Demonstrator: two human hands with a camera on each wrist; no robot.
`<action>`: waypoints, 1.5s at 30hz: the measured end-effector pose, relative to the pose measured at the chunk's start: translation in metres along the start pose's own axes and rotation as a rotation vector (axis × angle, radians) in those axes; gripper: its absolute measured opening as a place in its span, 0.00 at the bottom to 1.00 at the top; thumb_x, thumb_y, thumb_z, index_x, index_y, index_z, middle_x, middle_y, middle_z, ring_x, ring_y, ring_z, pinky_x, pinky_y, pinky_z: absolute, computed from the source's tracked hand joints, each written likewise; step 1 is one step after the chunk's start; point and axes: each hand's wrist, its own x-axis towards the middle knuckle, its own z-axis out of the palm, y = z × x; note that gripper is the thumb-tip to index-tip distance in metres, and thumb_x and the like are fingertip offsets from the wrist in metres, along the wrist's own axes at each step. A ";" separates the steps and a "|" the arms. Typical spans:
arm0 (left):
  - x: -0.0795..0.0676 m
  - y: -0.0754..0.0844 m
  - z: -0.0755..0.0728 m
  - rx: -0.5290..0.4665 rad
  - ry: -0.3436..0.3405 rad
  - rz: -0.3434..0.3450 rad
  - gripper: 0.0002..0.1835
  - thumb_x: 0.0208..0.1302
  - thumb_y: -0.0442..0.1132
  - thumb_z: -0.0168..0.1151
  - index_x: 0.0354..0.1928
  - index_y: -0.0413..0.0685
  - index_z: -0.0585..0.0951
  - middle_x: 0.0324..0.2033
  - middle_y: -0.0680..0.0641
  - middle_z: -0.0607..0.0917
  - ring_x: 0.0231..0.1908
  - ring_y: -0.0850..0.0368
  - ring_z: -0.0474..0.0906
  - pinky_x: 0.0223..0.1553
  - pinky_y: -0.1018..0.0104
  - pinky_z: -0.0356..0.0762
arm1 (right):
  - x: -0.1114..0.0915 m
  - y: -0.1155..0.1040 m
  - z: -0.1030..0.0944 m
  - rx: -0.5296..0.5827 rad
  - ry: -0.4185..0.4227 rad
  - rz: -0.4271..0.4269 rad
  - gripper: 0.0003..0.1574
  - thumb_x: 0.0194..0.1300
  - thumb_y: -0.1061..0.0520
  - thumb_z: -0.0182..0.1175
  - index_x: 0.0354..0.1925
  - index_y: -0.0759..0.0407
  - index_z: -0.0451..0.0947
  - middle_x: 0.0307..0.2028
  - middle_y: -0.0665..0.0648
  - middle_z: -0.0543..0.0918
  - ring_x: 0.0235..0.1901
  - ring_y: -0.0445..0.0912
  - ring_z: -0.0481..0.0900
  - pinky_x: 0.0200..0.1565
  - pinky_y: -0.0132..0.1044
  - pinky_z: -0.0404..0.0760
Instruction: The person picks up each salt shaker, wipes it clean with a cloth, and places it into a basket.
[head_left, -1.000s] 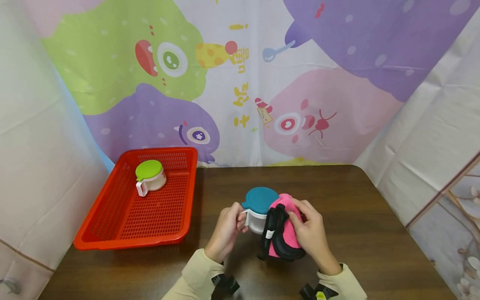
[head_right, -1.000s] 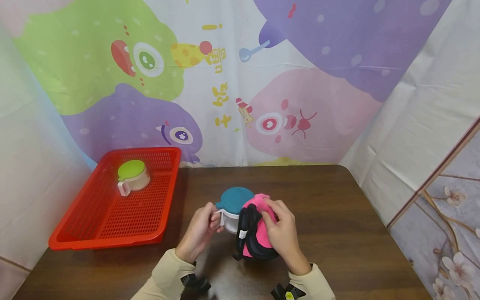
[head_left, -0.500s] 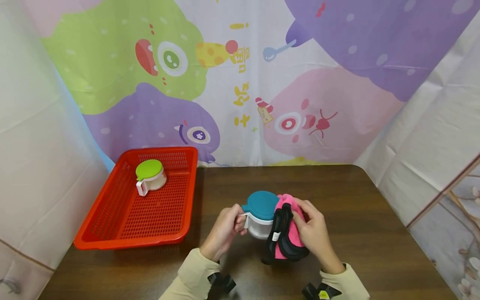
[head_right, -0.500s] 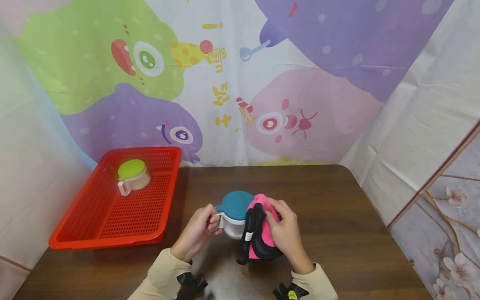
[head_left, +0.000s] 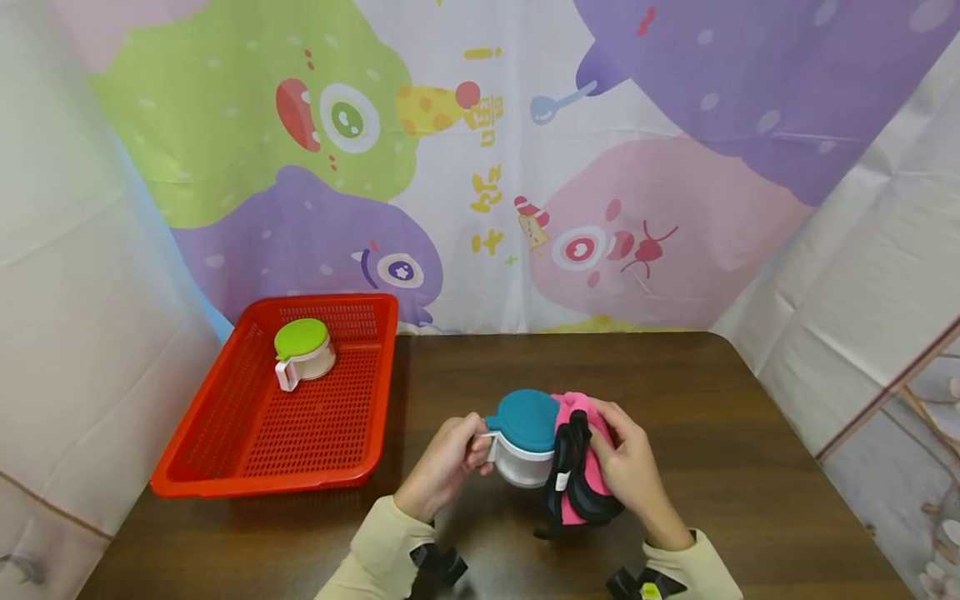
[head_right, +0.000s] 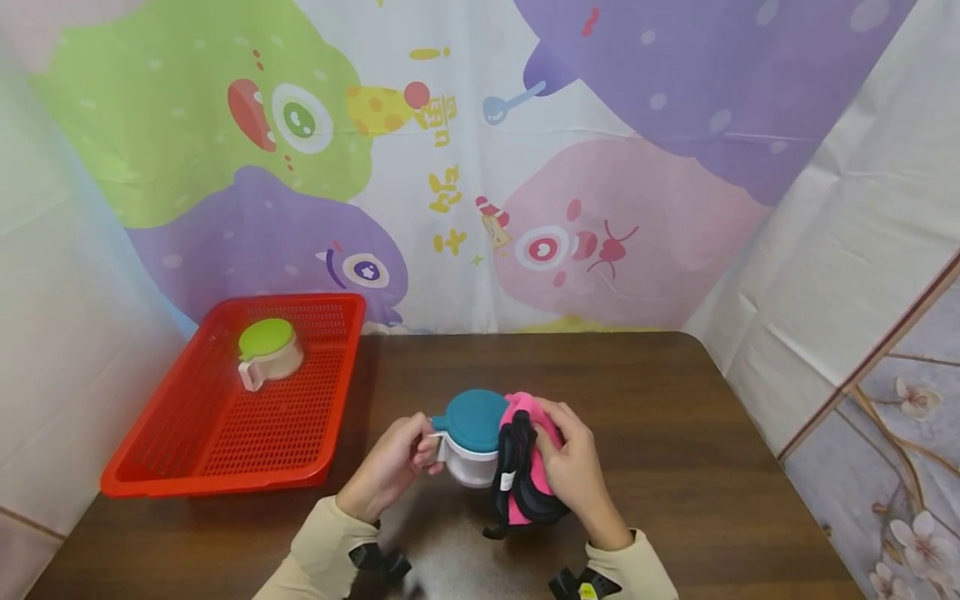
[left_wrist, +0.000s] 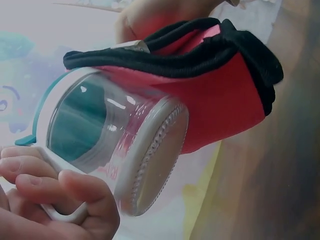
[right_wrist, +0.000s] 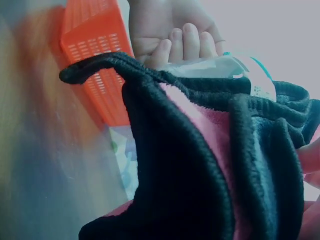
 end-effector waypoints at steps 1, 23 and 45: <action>0.000 0.000 0.000 0.002 -0.009 0.003 0.18 0.62 0.34 0.40 0.13 0.50 0.63 0.10 0.56 0.63 0.16 0.62 0.60 0.26 0.68 0.67 | 0.000 0.000 -0.001 0.002 -0.006 -0.002 0.18 0.60 0.74 0.57 0.49 0.68 0.80 0.40 0.64 0.83 0.39 0.32 0.75 0.43 0.19 0.73; 0.000 -0.003 -0.001 -0.049 0.040 -0.017 0.19 0.63 0.35 0.40 0.12 0.51 0.66 0.11 0.55 0.66 0.16 0.61 0.62 0.25 0.68 0.68 | -0.001 0.008 -0.012 0.036 -0.147 0.030 0.19 0.63 0.68 0.58 0.54 0.66 0.78 0.41 0.56 0.81 0.39 0.36 0.76 0.39 0.29 0.77; -0.003 -0.002 -0.005 0.058 -0.057 0.021 0.18 0.61 0.33 0.39 0.13 0.50 0.62 0.10 0.56 0.62 0.16 0.58 0.57 0.22 0.69 0.67 | 0.001 0.008 -0.015 0.073 -0.197 -0.015 0.18 0.62 0.70 0.58 0.52 0.67 0.78 0.40 0.46 0.81 0.37 0.36 0.75 0.37 0.28 0.76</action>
